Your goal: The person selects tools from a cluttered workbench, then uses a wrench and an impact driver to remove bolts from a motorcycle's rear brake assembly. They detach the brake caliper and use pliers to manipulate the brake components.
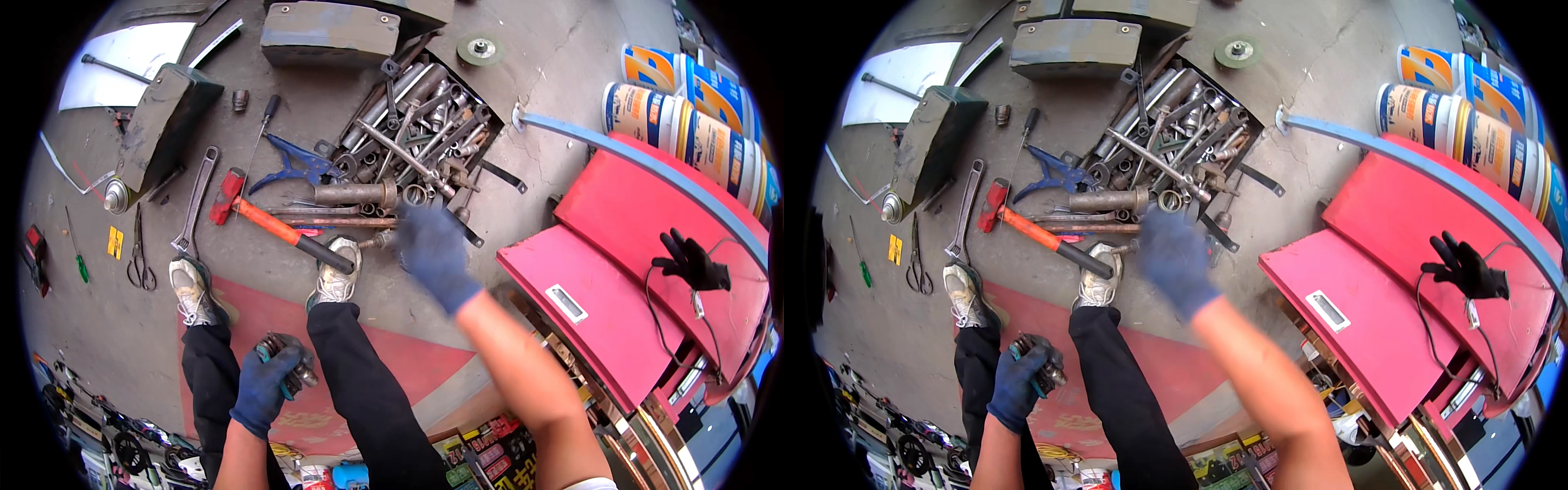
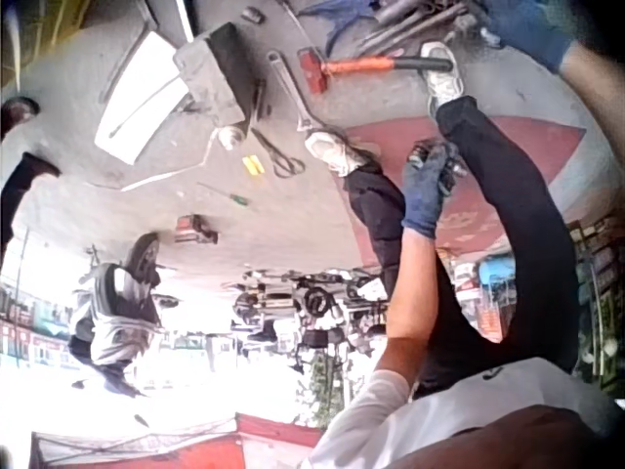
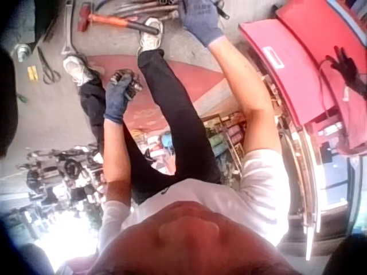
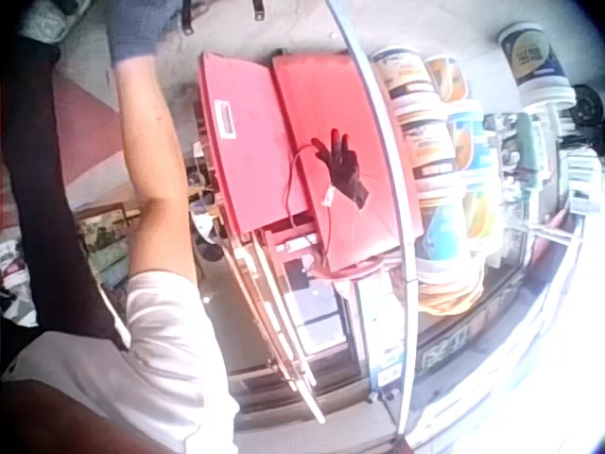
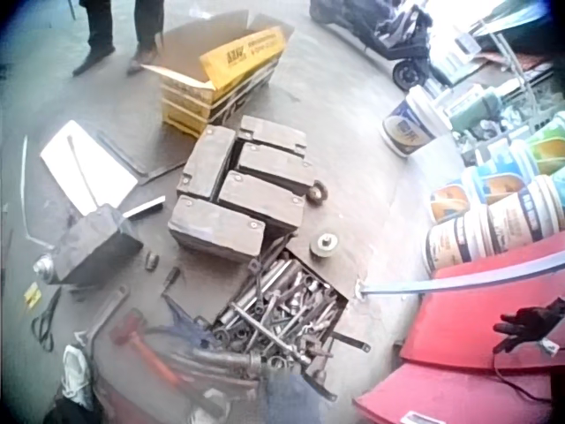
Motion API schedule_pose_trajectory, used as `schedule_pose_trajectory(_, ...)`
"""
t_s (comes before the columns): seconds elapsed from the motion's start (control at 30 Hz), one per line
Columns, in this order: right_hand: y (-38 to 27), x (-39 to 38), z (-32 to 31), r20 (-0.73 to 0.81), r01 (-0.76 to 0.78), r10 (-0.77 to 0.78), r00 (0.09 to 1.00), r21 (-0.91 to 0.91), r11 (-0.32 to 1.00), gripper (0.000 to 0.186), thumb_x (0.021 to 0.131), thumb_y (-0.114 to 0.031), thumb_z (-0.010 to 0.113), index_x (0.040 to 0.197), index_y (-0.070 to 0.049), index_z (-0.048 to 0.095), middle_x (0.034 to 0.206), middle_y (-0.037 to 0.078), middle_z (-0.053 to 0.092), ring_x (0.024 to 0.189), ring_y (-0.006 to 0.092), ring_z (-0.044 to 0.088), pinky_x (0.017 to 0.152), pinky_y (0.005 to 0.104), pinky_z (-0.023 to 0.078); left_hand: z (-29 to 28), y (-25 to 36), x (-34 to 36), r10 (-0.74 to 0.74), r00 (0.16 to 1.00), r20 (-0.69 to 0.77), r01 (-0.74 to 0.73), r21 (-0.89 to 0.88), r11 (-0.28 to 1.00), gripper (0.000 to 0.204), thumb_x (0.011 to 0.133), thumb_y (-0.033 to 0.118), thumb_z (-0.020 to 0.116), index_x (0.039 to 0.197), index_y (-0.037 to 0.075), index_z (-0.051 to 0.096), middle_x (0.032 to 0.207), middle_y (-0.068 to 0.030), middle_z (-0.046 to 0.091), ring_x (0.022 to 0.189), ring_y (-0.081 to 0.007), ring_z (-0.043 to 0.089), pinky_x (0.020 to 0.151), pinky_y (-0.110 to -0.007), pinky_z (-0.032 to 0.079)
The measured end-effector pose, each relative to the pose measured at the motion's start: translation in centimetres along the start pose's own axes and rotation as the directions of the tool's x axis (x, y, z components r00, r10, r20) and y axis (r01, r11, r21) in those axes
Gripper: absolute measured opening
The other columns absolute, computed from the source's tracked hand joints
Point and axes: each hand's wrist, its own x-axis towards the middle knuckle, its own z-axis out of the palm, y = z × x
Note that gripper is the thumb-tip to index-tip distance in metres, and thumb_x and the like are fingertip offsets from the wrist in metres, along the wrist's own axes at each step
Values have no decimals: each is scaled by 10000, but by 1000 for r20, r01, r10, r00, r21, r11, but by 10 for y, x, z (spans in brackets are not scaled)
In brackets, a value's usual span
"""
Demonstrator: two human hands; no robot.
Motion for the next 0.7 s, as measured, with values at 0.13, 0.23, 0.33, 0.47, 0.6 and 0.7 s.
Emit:
schedule_pose_trajectory(0.13,95,75,22,51,-321,324,945,-59,945,334,885,-358,661,1121,-122,667,1111,149,616,1073,360,590,882,418,490,7,3,3,70,996,-48,-60,194,979,122,913,88,653,994,39,576,914,-92,656,745,-217,666,615,-331,562)
schedule_pose_trajectory(0.23,90,85,31,153,-303,354,923,-280,911,340,858,-389,687,1080,-131,694,1088,174,621,1067,360,595,908,433,491,10,-1,-1,76,992,-98,-64,114,991,128,904,41,654,1010,43,583,936,-103,657,776,-219,674,677,-354,571)
schedule_pose_trajectory(0.33,92,83,30,149,-243,279,949,-220,945,261,852,-298,639,1045,-134,699,1069,226,619,1030,390,618,877,471,504,-2,-31,-10,198,971,-130,-232,-339,912,130,899,28,665,1006,41,592,974,-110,665,794,-221,668,687,-334,567)
schedule_pose_trajectory(0.47,77,38,-8,132,-296,280,951,131,946,252,868,-250,566,1040,-69,605,952,251,655,938,415,635,839,496,505,-31,-47,-39,250,957,-145,-286,-587,758,127,897,11,657,1002,52,598,1017,-110,628,975,-249,620,905,-415,531)
schedule_pose_trajectory(0.6,18,-46,-66,441,-576,378,814,535,618,315,933,-308,556,1118,-54,575,825,190,661,765,330,680,695,436,526,-52,-43,-74,242,961,-136,-276,-551,788,147,895,12,641,1027,49,586,1014,-115,631,925,-255,638,832,-399,563)
schedule_pose_trajectory(0.7,-84,-108,-130,419,-559,372,828,663,498,378,976,-289,556,1220,-3,526,725,122,648,570,223,653,569,353,522,-59,-29,-98,139,988,-65,-154,-418,895,192,891,23,644,1067,45,569,998,-132,637,867,-260,659,762,-398,581)
